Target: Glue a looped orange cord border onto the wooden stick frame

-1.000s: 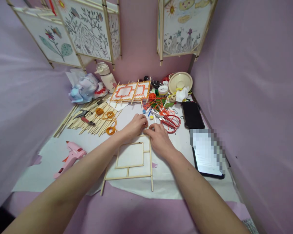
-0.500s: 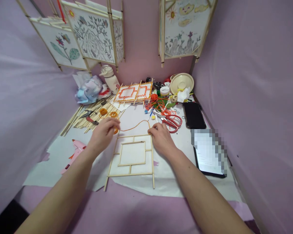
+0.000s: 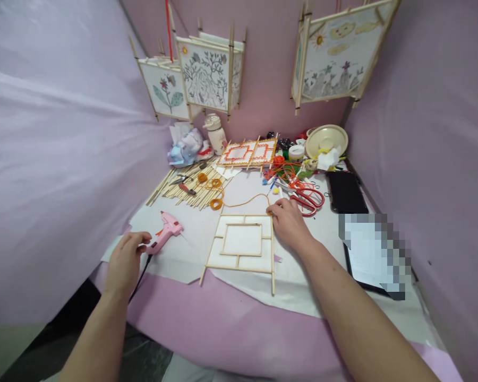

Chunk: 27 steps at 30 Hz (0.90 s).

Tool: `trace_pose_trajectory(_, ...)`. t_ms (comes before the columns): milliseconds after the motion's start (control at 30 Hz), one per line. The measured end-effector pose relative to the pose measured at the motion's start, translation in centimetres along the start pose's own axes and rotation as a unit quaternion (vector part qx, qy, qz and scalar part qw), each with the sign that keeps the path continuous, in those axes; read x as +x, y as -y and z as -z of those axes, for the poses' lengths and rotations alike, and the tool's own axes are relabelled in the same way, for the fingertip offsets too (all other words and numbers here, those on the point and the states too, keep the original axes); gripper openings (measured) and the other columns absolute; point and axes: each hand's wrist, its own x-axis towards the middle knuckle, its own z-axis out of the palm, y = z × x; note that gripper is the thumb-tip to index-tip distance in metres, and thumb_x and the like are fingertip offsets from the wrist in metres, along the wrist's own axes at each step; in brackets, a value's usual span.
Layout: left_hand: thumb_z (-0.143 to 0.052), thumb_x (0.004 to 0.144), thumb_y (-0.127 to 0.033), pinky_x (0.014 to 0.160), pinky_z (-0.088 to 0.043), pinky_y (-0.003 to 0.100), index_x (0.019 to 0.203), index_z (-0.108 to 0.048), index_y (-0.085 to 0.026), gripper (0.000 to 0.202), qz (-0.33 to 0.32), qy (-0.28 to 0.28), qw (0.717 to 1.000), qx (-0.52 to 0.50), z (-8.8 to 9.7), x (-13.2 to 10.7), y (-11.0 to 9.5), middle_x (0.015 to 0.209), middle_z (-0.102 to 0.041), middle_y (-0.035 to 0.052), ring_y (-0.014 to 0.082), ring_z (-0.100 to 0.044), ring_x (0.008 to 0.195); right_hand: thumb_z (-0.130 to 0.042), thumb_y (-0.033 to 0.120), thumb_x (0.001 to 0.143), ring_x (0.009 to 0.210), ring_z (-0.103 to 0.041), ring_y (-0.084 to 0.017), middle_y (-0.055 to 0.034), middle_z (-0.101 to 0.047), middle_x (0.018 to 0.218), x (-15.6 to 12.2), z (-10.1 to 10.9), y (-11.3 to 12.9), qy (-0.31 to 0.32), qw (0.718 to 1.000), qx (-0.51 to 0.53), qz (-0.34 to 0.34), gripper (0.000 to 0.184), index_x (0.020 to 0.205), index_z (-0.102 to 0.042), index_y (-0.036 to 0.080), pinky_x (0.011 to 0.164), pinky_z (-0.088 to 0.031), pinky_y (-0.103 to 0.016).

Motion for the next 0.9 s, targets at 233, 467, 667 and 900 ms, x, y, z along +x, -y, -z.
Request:
trace_pose_trajectory(233,-0.059,0.083,-0.041,0.075,-0.042,0.03,0.087,-0.058,-0.021,0.021,-0.101,0.084,0.991,0.033,-3.6,-2.8,-2.7,0.088,-0.062,0.0004,0.0173,-0.054,0.078,-0.04,0.006,0.082,0.099,-0.045,-0.025,-0.0114,-0.058,0.105,0.1,0.2,0.2,-0.018,0.999,0.045,-0.005,0.041,0.108,-0.07,0.017,0.092,-0.039,-0.04)
trace_pose_trajectory(467,-0.054,0.085,-0.041,0.084,-0.044,0.035,0.095,-0.06,-0.022,0.022,-0.141,0.087,0.98,0.111,-4.4,-2.7,-2.9,0.098,-0.065,0.0045,0.0225,-0.059,0.093,-0.044,0.003,0.079,0.104,-0.045,-0.024,-0.0088,-0.058,0.108,0.4,0.7,0.2,-0.039,0.996,0.07,0.027,0.041,0.101,-0.073,0.023,0.093,-0.038,-0.041)
trace_pose_trajectory(667,-0.047,0.082,-0.044,0.094,-0.041,0.047,0.1,-0.061,-0.018,0.035,-0.158,0.069,0.937,0.304,-1.2,-0.7,1.0,0.102,-0.065,0.014,0.0331,-0.056,0.105,-0.045,0.005,0.083,0.107,-0.04,-0.026,-0.0101,-0.055,0.117,0.0,0.5,0.3,0.008,0.999,0.036,-0.003,0.043,0.107,-0.073,0.026,0.09,-0.037,-0.041)
trace_pose_trajectory(900,-0.046,0.079,-0.054,0.093,-0.041,0.052,0.13,-0.053,-0.008,0.069,-0.093,0.111,0.905,0.401,-0.4,1.3,3.2,0.118,-0.059,0.0216,0.0392,-0.052,0.112,-0.042,0.01,0.088,0.106,-0.04,-0.027,-0.0115,-0.053,0.12,-0.3,0.8,0.8,0.044,0.999,-0.012,-0.015,0.039,0.112,-0.069,0.026,0.087,-0.035,-0.041)
